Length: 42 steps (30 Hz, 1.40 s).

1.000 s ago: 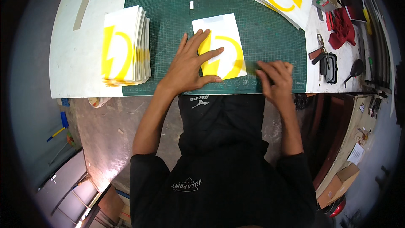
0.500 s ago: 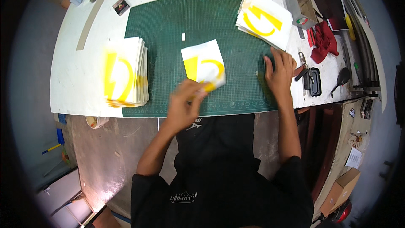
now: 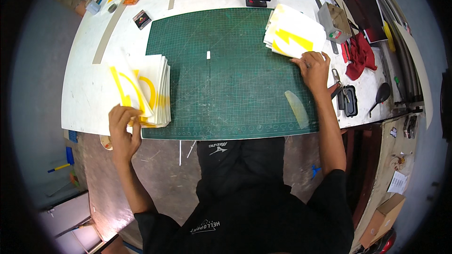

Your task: The person repeatedly picks up white sheets with yellow graphics, places them on a green cutting mat, and uses a plastic squeegee to smooth the surface. They then peel off the top layer and stack the finished sheets. The process is repeated for multiple sheets throughout the clip.

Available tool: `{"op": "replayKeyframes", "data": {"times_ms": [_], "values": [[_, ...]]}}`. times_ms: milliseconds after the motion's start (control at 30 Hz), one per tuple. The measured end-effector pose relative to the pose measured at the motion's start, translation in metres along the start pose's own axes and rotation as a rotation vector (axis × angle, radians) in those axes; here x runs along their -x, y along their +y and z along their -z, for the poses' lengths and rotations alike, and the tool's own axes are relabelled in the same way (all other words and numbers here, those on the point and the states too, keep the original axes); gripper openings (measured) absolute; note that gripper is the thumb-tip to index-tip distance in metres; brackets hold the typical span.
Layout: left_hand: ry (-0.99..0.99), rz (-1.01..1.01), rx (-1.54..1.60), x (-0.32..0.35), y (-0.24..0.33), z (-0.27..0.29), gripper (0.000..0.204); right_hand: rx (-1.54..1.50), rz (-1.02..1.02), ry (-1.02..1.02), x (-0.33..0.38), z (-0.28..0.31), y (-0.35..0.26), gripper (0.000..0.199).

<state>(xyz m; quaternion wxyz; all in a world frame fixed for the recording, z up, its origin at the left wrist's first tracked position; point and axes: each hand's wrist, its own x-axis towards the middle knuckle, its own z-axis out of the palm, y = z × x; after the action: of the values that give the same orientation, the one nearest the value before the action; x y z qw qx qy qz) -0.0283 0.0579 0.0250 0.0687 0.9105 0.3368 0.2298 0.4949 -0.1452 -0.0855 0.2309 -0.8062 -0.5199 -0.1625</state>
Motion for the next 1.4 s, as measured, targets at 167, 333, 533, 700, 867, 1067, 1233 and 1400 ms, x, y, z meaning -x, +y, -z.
{"op": "replayKeyframes", "data": {"times_ms": [167, 333, 533, 700, 867, 1067, 1233, 1400], "values": [[-0.051, -0.004, -0.009, 0.002, 0.010, -0.003, 0.010, -0.272, -0.190, 0.195, 0.001, 0.003, 0.009, 0.014], [0.411, -0.156, 0.156, 0.016, 0.050, -0.057, 0.017, -0.079, 0.198, 0.384, 0.024, 0.032, -0.055, 0.031], [-0.172, 0.608, 1.740, -0.015, 0.117, -0.162, 0.071, -0.248, 0.516, -0.042, 0.111, 0.037, -0.142, 0.033], [-0.130, 0.742, 1.468, -0.013, 0.117, -0.166, 0.049, -0.453, 0.152, -0.063, 0.119, 0.041, -0.151, 0.052], [-0.087, 0.332, 1.585, 0.011, 0.107, -0.156, 0.044, -0.588, -0.447, -0.032, 0.099, 0.030, -0.144, 0.057], [-0.160, 0.241, 1.634, 0.026, 0.101, -0.129, 0.045, -0.958, -0.572, -0.232, 0.082, 0.011, -0.147, 0.061], [-0.108, 0.368, 1.456, 0.026, 0.083, -0.129, 0.035, -1.160, -0.569, -0.383, 0.055, -0.018, -0.147, 0.052], [-0.072, 0.578, 1.392, 0.028, 0.071, -0.132, 0.024, -1.258, -0.468, -0.538, 0.043, -0.016, -0.157, 0.029]]}}
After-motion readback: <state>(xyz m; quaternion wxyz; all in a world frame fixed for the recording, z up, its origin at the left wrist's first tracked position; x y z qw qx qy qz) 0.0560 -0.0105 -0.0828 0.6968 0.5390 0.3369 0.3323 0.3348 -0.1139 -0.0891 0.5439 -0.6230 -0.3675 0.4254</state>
